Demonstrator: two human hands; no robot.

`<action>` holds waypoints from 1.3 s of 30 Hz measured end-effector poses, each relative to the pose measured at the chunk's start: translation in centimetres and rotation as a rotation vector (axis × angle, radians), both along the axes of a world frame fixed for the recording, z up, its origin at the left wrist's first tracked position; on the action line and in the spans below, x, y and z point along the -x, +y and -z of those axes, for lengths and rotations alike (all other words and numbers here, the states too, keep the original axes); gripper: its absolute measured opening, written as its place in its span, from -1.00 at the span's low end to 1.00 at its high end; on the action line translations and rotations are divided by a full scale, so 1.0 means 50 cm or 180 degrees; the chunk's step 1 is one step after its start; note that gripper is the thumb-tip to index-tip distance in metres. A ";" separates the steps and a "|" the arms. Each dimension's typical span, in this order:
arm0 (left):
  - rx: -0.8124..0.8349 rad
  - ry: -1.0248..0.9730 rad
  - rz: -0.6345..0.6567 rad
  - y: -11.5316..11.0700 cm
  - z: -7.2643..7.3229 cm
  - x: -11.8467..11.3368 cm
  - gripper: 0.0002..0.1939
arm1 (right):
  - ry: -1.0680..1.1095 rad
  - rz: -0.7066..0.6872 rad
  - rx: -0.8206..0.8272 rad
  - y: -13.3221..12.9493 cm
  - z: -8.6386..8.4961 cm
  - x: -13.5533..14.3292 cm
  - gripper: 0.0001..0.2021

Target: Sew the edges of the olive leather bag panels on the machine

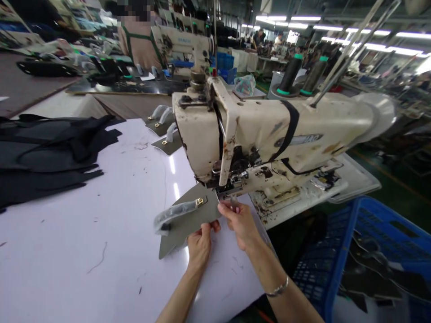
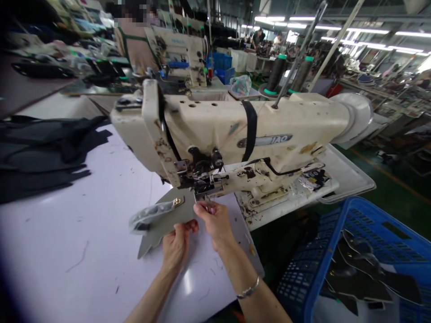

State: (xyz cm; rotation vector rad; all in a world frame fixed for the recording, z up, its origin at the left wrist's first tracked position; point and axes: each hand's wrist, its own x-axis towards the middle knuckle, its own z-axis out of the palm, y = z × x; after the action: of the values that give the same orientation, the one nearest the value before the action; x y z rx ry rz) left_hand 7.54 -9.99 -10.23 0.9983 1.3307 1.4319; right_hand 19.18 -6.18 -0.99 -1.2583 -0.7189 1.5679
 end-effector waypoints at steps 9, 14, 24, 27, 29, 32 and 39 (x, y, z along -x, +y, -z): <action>-0.0134 0.0344 -0.0198 0.009 0.018 -0.008 -0.49 | -0.0060 -0.0517 -0.0189 0.016 -0.010 -0.027 -0.59; 0.0108 -0.0262 -0.0422 0.007 -0.002 -0.018 -0.60 | -0.0114 -0.0599 -0.0366 0.017 -0.011 -0.027 -0.63; 0.0263 -0.0812 -0.0461 -0.003 -0.039 -0.019 -0.62 | -0.0296 -0.0817 -0.0308 -0.005 -0.017 -0.052 -0.68; 0.0274 -0.0833 -0.0541 -0.002 -0.049 -0.024 -0.62 | -0.0287 -0.0739 -0.0216 -0.011 -0.019 -0.052 -0.73; 0.0296 -0.0868 -0.0594 -0.001 -0.056 -0.028 -0.61 | -0.0252 -0.0687 -0.0229 -0.013 -0.014 -0.051 -0.79; 0.0340 -0.0793 -0.0648 -0.001 -0.066 -0.030 -0.58 | -0.0426 -0.0700 -0.0337 -0.015 -0.003 -0.051 -0.86; 0.0492 -0.0415 -0.0730 -0.010 -0.050 -0.028 -0.54 | -0.1729 -0.0749 -0.0948 -0.023 0.003 -0.037 -0.75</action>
State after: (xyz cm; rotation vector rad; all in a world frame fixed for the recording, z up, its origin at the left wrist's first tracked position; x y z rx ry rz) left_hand 8.95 -10.47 -7.73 0.6568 1.4701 1.5095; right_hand 21.00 -7.31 -1.13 -1.4187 -1.4339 1.2348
